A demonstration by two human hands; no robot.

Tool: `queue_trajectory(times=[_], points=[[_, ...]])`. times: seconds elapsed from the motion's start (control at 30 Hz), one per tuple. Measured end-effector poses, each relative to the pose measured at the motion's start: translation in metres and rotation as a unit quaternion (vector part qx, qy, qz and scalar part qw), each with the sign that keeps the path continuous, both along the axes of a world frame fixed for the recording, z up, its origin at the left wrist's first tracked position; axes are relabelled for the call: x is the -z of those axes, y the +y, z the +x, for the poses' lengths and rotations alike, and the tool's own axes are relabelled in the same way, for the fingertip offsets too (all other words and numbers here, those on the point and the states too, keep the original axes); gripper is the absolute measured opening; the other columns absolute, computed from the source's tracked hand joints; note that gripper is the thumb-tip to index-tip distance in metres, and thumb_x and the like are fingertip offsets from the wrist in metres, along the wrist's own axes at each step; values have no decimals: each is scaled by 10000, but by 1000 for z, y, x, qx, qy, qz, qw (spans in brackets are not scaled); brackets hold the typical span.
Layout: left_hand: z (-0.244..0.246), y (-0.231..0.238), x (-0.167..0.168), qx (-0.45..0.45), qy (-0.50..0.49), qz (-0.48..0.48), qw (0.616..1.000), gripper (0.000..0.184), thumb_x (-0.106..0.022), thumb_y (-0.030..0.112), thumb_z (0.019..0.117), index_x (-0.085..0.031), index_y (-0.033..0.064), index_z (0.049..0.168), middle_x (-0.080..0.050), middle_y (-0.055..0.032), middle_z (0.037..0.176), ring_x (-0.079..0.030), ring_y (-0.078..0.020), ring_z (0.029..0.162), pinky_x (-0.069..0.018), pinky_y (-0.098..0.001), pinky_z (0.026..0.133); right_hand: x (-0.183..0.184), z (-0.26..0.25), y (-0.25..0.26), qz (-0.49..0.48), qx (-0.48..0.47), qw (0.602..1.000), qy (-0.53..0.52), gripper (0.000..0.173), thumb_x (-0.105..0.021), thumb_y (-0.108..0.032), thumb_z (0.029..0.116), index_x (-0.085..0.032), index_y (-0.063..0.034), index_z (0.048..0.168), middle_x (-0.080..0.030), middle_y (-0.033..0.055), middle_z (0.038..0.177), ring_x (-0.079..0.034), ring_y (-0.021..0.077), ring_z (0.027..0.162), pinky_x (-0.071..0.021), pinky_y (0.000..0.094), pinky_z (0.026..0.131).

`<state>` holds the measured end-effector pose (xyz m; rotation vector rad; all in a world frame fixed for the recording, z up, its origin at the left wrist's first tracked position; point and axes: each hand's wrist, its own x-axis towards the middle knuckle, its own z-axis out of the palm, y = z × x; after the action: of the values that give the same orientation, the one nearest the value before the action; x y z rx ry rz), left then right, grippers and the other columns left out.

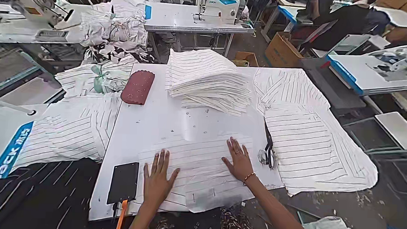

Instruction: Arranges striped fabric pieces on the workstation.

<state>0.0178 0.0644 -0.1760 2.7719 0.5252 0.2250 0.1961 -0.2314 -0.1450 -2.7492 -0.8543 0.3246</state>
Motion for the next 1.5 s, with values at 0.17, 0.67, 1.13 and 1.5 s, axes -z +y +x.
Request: queue_trajectory(times=[0.17,0.67,1.13,1.5], points=[[51,40,0,21,6,11,1000,873,-238,727,978,-354,131,1605,-330,-119,1658,-285,-372,1534,-115,-743,1169,1,53,-8,-15,17,999,-37,787,-302,-621,1033,-277,-109,1630,-244,108,1695,-221,283,1570,-116,620,1243],[24,4,-69,108,161,-109,975,948,-909,587,617,-616,66,1354,-622,-255,1278,-557,-469,1231,-325,-693,1063,-29,-30,27,95,-27,995,0,953,-525,-623,961,-319,94,1554,-312,260,1632,-284,401,1531,-210,681,1199],[38,49,-98,213,380,-116,893,700,-872,405,792,-592,22,1306,-622,-214,1292,-561,-393,1253,-370,-599,1064,-11,-89,-56,206,-88,974,36,597,-796,-11,689,-703,-34,1278,-654,150,1360,-643,353,1217,-532,483,1014],[121,96,-97,121,235,-353,898,429,-786,85,884,-570,-99,1205,-639,-242,1031,-623,-306,939,-501,-487,894,-97,68,0,112,69,982,133,329,-563,-233,1047,-680,31,1205,-728,222,1083,-704,361,1037,-519,545,937]])
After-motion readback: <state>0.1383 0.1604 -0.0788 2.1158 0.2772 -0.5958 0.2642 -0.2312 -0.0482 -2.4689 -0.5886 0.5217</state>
